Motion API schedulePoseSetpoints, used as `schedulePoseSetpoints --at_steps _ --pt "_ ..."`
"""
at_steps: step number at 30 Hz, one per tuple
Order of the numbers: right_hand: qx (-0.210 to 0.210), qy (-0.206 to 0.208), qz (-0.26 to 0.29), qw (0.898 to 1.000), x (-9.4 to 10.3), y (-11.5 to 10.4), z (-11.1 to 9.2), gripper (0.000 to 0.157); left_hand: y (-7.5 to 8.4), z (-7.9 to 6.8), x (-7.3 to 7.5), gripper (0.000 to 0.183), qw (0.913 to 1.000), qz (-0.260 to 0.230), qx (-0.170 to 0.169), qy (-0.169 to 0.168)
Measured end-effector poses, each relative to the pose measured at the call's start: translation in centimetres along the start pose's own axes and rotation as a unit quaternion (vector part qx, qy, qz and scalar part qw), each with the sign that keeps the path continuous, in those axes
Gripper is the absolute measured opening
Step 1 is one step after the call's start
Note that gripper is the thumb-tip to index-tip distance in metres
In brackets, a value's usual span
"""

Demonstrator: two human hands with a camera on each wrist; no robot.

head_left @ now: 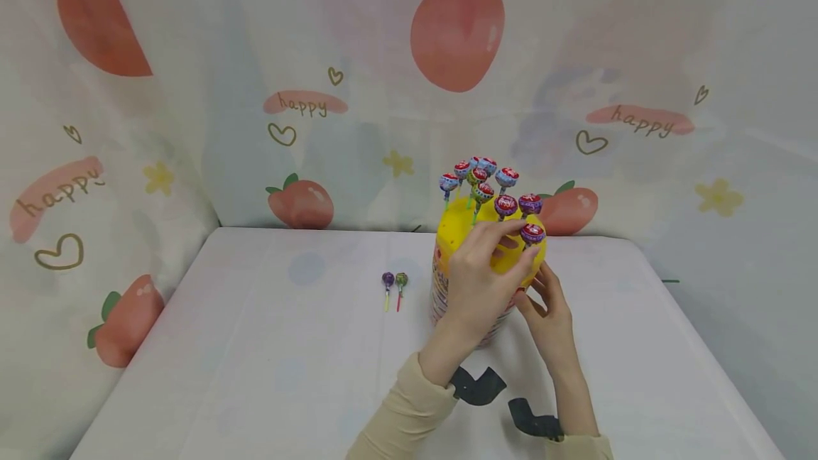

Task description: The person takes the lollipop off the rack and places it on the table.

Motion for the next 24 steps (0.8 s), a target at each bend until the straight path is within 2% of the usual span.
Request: schedulePoseSetpoints --at_steps 16,24 --pt "-0.001 0.001 0.005 1.0 0.07 -0.23 -0.04 0.066 -0.04 0.16 -0.19 0.027 0.9996 -0.028 -0.003 0.002" --pt "0.001 0.003 0.005 1.0 0.01 -0.3 -0.07 0.066 -0.14 0.15 -0.24 0.027 0.999 -0.043 0.009 0.0"
Point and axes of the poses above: each hand's wrist, its own z-axis towards the middle knuckle, its own x-axis out of the back of the hand, y = z × x, the point moved 3 cm from there along z, towards the middle knuckle, and after that the axes turned 7 degrees about y, right-handed, at the moved point
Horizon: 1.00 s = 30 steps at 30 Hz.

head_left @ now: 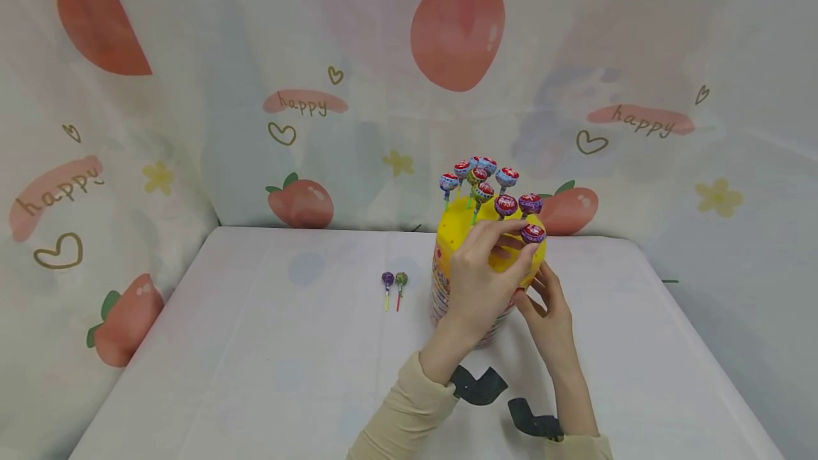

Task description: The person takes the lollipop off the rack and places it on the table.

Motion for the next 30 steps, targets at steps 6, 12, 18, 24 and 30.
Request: schedulePoseSetpoints --at_steps 6,12,18,24,30 --pt "0.004 -0.004 0.002 1.0 -0.09 0.11 0.02 0.066 -0.25 -0.05 0.0 0.027 0.9997 -0.021 0.011 0.0" --pt "0.002 -0.004 0.001 1.0 -0.09 0.21 0.0 0.066 -0.59 -0.11 0.05 0.027 0.9987 -0.045 0.025 -0.003" --pt "0.004 -0.002 -0.002 1.0 -0.06 0.22 0.02 0.066 -0.71 -0.02 0.04 0.028 0.9979 -0.058 0.029 -0.005" --pt "0.009 -0.002 0.0 1.0 0.03 0.23 0.08 0.067 -0.64 0.18 -0.02 0.029 0.9973 -0.065 0.033 -0.007" --pt "0.003 -0.003 -0.001 1.0 0.04 0.27 0.12 0.067 -0.34 0.22 0.22 0.029 0.9973 -0.069 0.026 0.001"
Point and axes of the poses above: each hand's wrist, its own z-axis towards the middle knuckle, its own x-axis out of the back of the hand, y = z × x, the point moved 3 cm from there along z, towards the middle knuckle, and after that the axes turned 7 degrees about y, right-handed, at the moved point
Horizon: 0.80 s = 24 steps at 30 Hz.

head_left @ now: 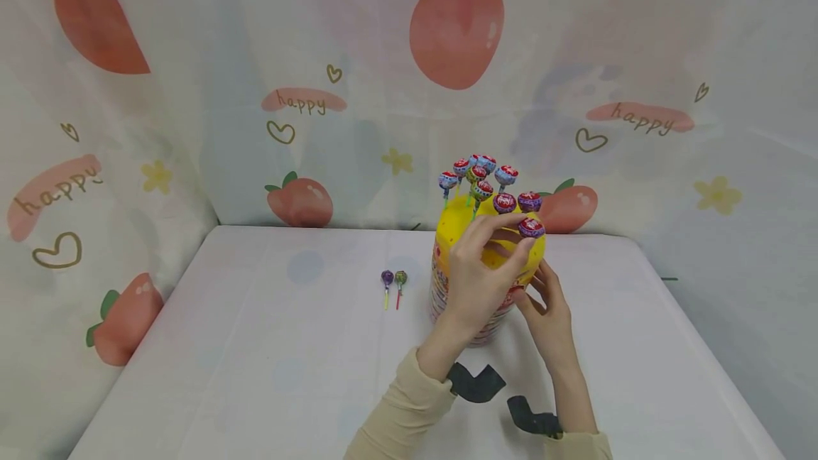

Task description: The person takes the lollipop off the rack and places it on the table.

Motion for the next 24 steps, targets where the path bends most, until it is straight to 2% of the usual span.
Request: schedulePoseSetpoints --at_steps 8,13,20,24 --pt "-0.016 -0.001 -0.024 1.0 0.0 0.0 0.0 0.067 0.1 -0.6 1.5 0.028 0.9994 -0.003 -0.003 0.033" --pt "-0.01 0.0 -0.028 1.0 -0.1 -0.2 0.1 0.067 -0.7 -1.0 2.8 0.027 0.9988 -0.013 0.0 0.047" --pt "-0.006 0.0 -0.03 1.0 -0.1 -0.1 0.1 0.067 -2.0 -1.7 4.2 0.026 0.9976 0.001 0.011 0.068" --pt "-0.005 -0.003 -0.024 1.0 -0.1 -0.1 0.0 0.068 -2.6 -2.2 5.1 0.026 0.9963 0.002 0.032 0.08"
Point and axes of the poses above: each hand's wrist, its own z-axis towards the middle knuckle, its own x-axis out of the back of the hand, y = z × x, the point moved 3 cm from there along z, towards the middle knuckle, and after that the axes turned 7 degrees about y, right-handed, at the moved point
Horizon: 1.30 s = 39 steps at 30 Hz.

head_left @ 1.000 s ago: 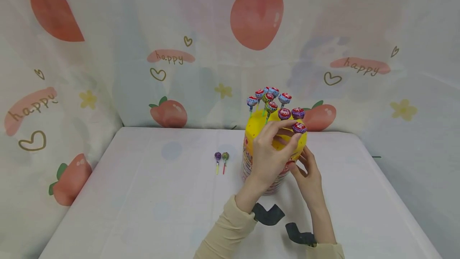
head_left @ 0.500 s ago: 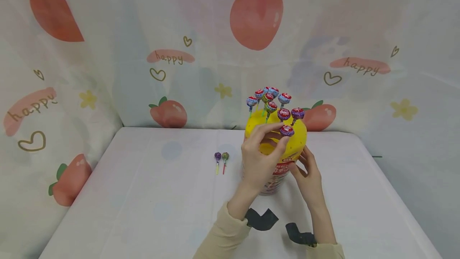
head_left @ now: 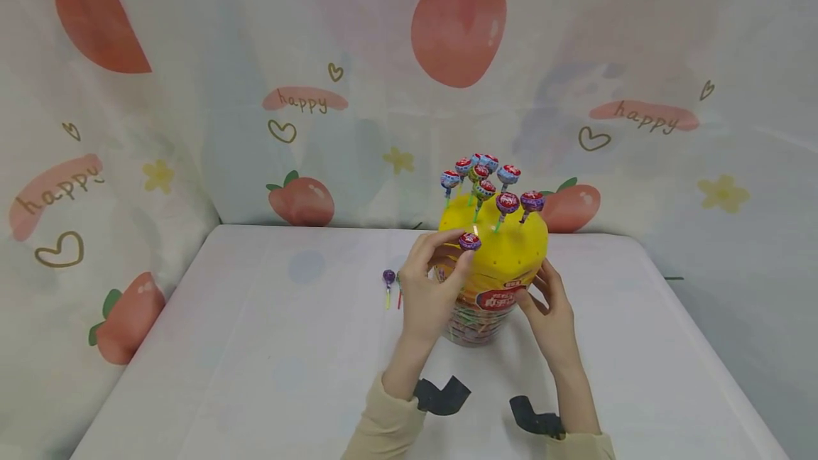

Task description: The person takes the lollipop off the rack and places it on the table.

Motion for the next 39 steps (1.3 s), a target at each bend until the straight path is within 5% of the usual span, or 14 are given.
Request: schedulePoseSetpoints --at_steps 12,21,33,39 --pt "0.001 0.002 0.008 1.0 0.0 -0.1 -0.1 0.068 -3.4 -0.3 3.0 0.028 0.9969 0.044 0.038 0.054" --pt "0.001 0.002 0.011 1.0 0.0 -0.1 0.0 0.068 -5.2 0.2 5.1 0.025 0.9855 0.067 0.124 0.094" --pt "-0.001 0.0 0.008 1.0 -0.1 -0.1 0.0 0.068 -7.9 0.1 6.9 0.026 0.9761 0.067 0.169 0.119" --pt "-0.004 0.0 0.009 1.0 -0.1 -0.1 0.0 0.068 -11.3 -0.4 7.7 0.025 0.9664 0.084 0.205 0.13"
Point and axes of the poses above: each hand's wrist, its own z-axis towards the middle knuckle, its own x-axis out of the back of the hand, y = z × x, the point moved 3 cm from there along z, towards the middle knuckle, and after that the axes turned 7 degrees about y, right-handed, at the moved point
